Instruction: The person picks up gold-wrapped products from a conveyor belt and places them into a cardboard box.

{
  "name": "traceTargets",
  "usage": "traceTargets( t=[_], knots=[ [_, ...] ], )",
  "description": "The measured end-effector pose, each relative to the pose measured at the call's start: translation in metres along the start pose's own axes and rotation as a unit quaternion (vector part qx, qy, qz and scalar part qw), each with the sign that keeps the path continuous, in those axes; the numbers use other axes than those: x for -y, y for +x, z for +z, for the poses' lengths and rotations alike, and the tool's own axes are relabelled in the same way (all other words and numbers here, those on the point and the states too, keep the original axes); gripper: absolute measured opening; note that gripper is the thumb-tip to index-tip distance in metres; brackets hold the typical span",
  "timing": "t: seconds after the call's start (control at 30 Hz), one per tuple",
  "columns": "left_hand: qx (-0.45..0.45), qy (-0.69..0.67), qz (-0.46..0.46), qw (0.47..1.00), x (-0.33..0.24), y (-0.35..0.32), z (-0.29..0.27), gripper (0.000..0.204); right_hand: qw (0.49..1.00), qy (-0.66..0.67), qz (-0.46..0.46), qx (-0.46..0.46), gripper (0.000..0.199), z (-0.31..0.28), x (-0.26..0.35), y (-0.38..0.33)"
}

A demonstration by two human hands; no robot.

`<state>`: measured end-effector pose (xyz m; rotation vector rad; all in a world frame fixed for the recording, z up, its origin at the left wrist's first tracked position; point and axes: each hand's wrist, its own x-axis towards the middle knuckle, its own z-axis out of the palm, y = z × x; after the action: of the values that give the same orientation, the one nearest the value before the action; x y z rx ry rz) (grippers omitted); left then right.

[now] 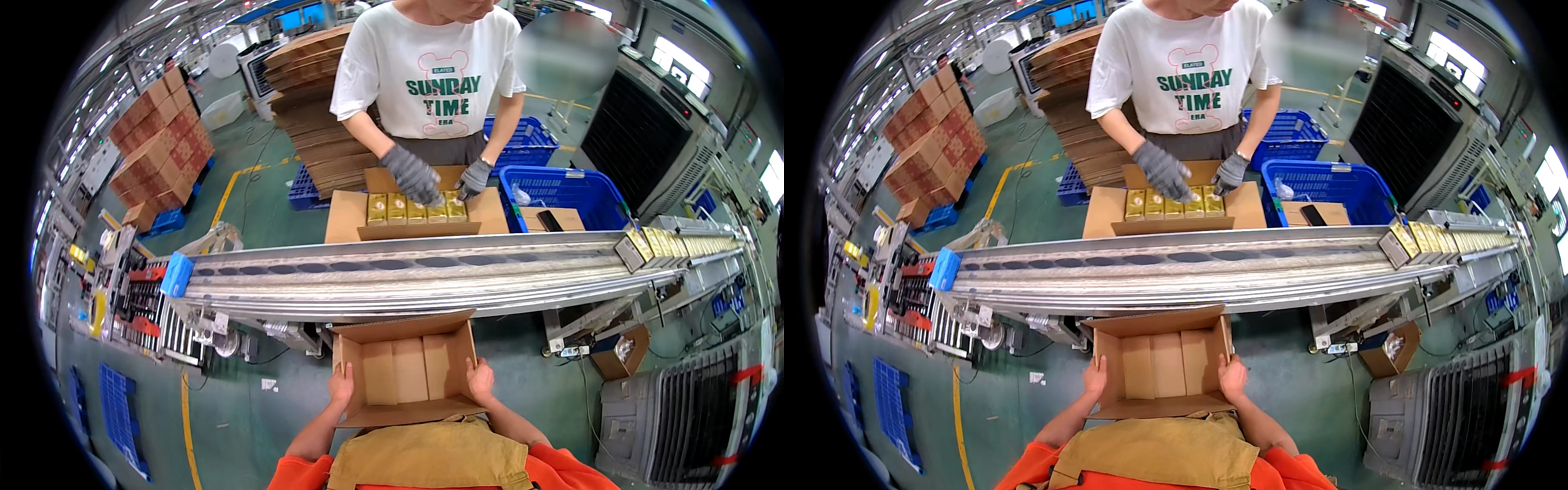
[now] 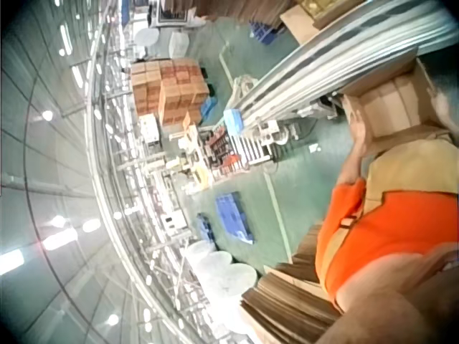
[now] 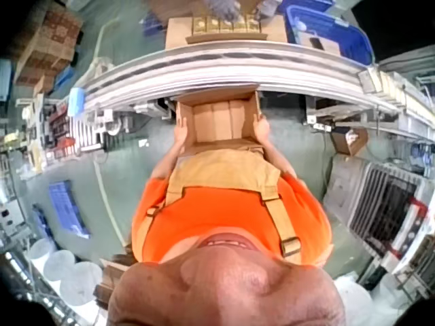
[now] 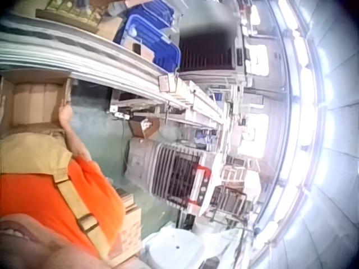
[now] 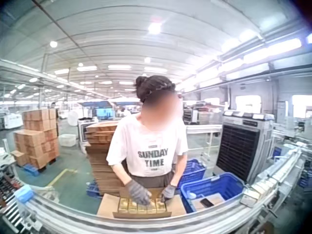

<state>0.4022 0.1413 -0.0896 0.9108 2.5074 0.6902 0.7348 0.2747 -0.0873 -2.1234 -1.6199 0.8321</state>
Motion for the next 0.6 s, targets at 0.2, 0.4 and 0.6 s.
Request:
traceTargets(
  t=[0.2, 0.4, 0.6],
  knots=[
    [-0.004, 0.046, -0.002, 0.999, 0.001, -0.009, -0.007, 0.054, 0.997, 0.031, -0.075, -0.004, 0.041, 0.006, -0.005, 0.000],
    [0.082, 0.058, -0.020, 0.995, -0.007, 0.004, -0.016, 0.069, 0.995, 0.033, -0.088, -0.010, 0.034, 0.012, -0.019, 0.005],
    [0.196, 0.222, 0.095, 0.950, -0.042, 0.003, -0.083, 0.065, 0.992, 0.023, -0.121, -0.016, 0.030, 0.014, -0.018, 0.004]
  ],
)
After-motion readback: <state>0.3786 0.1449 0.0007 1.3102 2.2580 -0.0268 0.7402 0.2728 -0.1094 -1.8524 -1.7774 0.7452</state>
